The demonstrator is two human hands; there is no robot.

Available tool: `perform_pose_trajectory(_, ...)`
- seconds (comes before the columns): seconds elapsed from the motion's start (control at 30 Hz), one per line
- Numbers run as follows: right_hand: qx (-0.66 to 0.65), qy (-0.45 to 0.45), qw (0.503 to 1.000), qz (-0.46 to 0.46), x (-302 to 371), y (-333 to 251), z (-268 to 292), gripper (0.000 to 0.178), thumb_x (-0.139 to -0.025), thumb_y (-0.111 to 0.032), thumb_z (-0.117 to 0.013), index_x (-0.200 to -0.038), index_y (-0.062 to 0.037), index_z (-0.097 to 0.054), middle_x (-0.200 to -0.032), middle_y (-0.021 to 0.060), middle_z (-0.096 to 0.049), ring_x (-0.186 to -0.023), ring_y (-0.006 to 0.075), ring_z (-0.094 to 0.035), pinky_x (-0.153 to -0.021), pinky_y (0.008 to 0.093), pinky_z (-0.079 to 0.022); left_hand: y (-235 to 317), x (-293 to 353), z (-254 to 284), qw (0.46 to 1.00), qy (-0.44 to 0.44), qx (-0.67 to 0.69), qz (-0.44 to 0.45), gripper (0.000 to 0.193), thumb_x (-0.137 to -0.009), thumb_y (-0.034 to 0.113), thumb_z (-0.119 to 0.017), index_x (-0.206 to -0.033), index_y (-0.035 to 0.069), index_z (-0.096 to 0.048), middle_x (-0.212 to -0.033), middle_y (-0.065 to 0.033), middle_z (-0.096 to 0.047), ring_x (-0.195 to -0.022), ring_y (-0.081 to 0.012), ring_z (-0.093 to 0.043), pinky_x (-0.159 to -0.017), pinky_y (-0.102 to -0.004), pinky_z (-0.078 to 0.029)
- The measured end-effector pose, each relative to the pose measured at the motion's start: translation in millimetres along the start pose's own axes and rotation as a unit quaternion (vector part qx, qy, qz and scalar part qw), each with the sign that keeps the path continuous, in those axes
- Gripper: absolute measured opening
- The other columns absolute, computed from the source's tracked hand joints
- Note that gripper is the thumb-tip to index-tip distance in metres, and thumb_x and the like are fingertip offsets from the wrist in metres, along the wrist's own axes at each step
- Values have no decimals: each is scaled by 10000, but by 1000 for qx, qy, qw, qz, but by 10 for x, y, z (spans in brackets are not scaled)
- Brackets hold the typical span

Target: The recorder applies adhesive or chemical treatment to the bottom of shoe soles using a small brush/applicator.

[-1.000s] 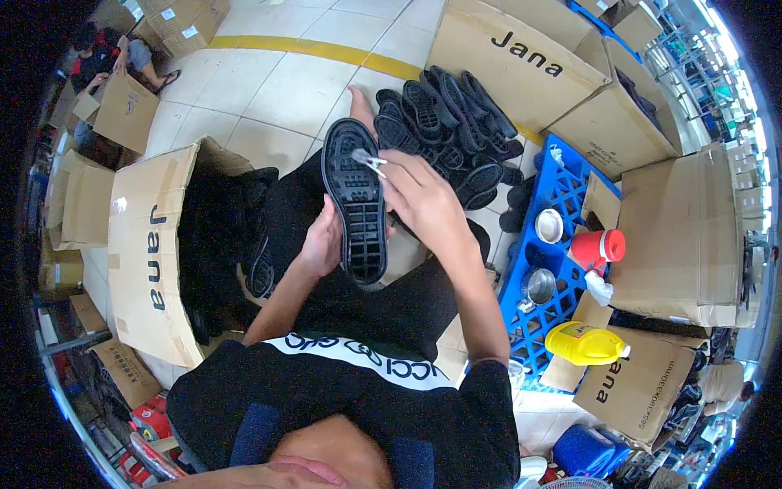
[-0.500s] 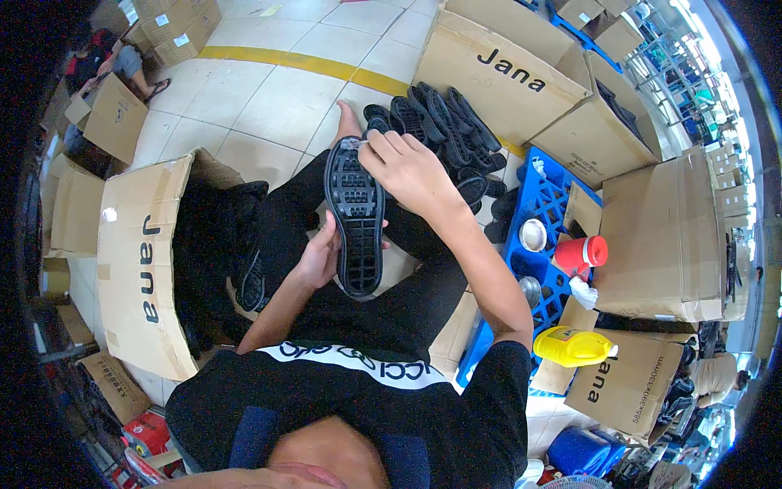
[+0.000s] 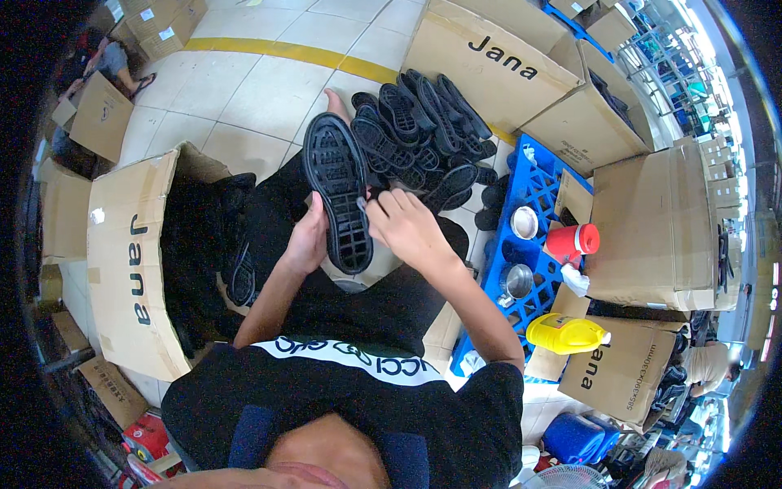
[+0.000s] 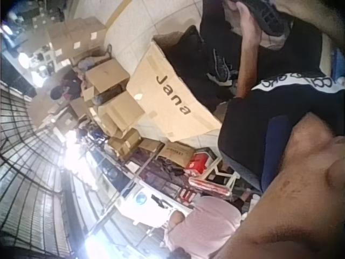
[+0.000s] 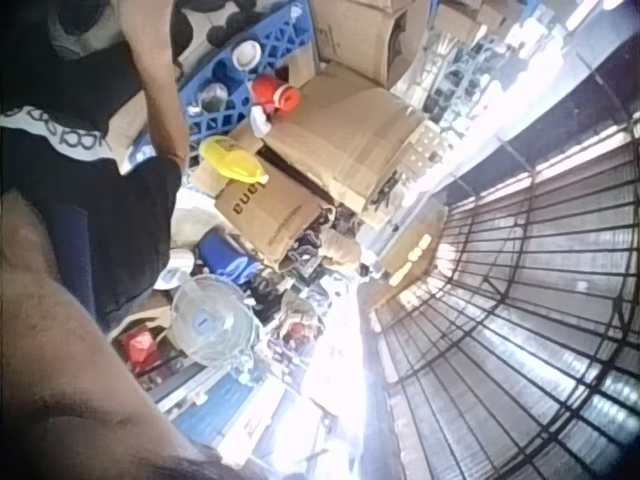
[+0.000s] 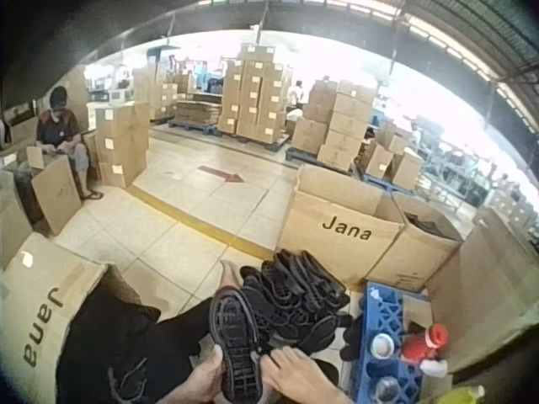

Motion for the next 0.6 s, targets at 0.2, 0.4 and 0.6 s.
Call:
perform_pose_trajectory(0.2,-50,-48,998,14,356,-171,51,245,-671,-71,-692,-875,-40,-561,-791,77,-473,-752,246,-529,-689,341,-464,163,-117,-56,997,-16,48,-50,708,-1007,566,-165,-1424,34,-377,-1352,-132,-528,-1183,-295,-571,-993,-438,-470)
perform_pose_trajectory(0.4,-155,-11,988,19,355,-382,28,281,-652,-19,-713,-888,5,-562,-908,131,-562,-842,311,-573,-779,371,-500,216,-158,-114,994,-18,90,-52,705,-1008,560,-155,-1409,33,-396,-1354,-141,-531,-1178,-297,-575,-973,-432,-487)
perform_pose_trajectory(0.6,-262,37,961,-79,-17,-305,-111,202,-757,-2,-652,-929,11,-546,-909,158,-555,-844,343,-562,-769,406,-486,190,-109,-89,993,-47,105,-28,704,-1008,569,-178,-1411,37,-402,-1352,-139,-537,-1188,-280,-565,-1031,-433,-424)
Point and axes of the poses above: each hand's wrist, its own x-axis away from the middle knuckle, its own z-axis out of the back of the hand, y = z × x, the point moved 2 cm from there along -x, towards the middle knuckle
